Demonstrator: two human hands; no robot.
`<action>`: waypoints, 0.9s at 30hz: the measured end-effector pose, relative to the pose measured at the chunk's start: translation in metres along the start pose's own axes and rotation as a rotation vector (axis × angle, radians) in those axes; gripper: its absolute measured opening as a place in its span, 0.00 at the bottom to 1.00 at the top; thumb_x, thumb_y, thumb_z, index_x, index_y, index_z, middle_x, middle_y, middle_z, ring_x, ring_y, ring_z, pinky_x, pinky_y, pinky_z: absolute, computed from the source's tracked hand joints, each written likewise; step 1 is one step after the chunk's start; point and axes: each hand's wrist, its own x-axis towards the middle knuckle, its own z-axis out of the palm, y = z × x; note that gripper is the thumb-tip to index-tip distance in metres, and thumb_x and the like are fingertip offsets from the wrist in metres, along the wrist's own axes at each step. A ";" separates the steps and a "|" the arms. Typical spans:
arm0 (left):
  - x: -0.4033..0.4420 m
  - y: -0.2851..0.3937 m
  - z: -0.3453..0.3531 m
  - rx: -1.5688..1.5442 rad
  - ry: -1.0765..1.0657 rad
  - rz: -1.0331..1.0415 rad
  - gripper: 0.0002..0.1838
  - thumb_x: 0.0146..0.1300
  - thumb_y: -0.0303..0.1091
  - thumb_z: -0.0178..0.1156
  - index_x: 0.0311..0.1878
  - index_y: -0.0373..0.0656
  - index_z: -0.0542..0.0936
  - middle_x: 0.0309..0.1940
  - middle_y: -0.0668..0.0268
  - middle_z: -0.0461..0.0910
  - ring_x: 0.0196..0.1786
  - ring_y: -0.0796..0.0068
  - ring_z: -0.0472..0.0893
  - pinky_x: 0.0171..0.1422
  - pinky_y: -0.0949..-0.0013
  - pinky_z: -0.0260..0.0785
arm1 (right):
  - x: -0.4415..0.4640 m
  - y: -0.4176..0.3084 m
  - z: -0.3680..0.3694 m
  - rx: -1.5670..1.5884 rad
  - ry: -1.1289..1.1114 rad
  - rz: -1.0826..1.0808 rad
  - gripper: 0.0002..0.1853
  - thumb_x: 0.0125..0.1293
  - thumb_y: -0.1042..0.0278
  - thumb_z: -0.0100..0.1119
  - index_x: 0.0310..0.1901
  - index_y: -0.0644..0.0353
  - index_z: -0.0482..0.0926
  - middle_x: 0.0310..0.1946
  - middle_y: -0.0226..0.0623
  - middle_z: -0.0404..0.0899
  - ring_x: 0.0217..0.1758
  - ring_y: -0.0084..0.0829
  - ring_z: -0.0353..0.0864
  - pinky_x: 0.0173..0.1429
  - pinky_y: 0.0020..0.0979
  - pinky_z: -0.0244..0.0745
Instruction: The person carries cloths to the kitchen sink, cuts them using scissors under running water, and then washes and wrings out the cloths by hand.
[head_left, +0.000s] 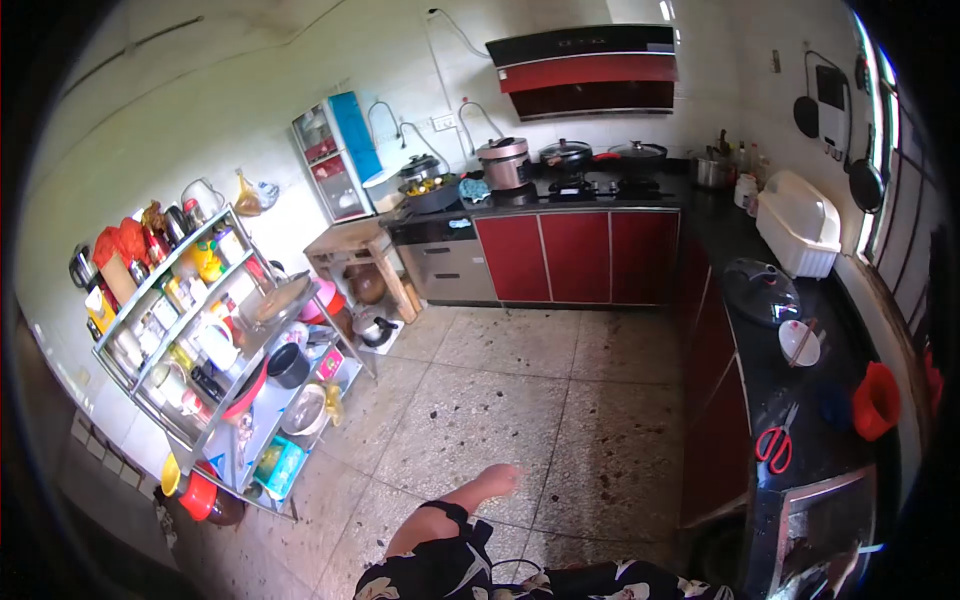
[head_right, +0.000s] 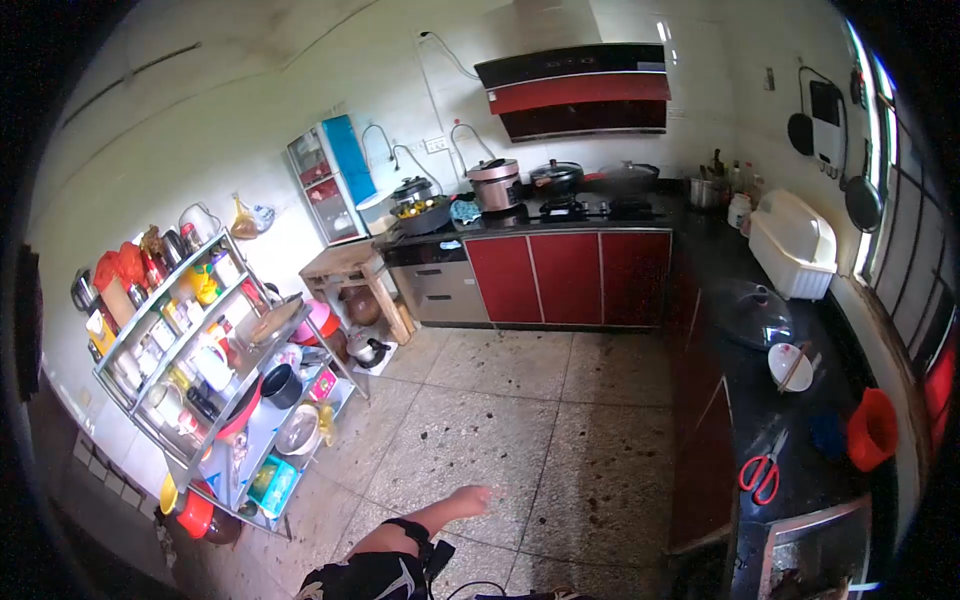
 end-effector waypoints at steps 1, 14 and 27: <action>-0.009 -0.014 0.001 -0.004 0.007 -0.007 0.11 0.44 0.32 0.51 0.31 0.42 0.78 0.32 0.51 0.76 0.38 0.51 0.75 0.41 0.56 0.67 | -0.002 -0.008 0.004 0.048 0.019 0.068 0.18 0.61 0.58 0.39 0.43 0.61 0.73 0.38 0.41 0.73 0.41 0.34 0.70 0.43 0.34 0.64; -0.042 -0.094 0.064 0.072 -0.267 -0.325 0.14 0.48 0.36 0.49 0.38 0.47 0.77 0.38 0.59 0.77 0.43 0.59 0.76 0.46 0.64 0.68 | -0.030 -0.091 0.037 0.060 0.051 0.142 0.17 0.61 0.59 0.39 0.42 0.62 0.73 0.37 0.40 0.74 0.40 0.34 0.70 0.44 0.33 0.65; -0.090 -0.024 0.032 -0.107 -0.064 -0.489 0.17 0.47 0.38 0.54 0.42 0.49 0.76 0.40 0.58 0.77 0.46 0.59 0.75 0.51 0.66 0.66 | -0.033 -0.082 0.042 0.141 0.048 0.146 0.17 0.61 0.61 0.39 0.41 0.63 0.73 0.37 0.39 0.74 0.39 0.33 0.71 0.45 0.31 0.65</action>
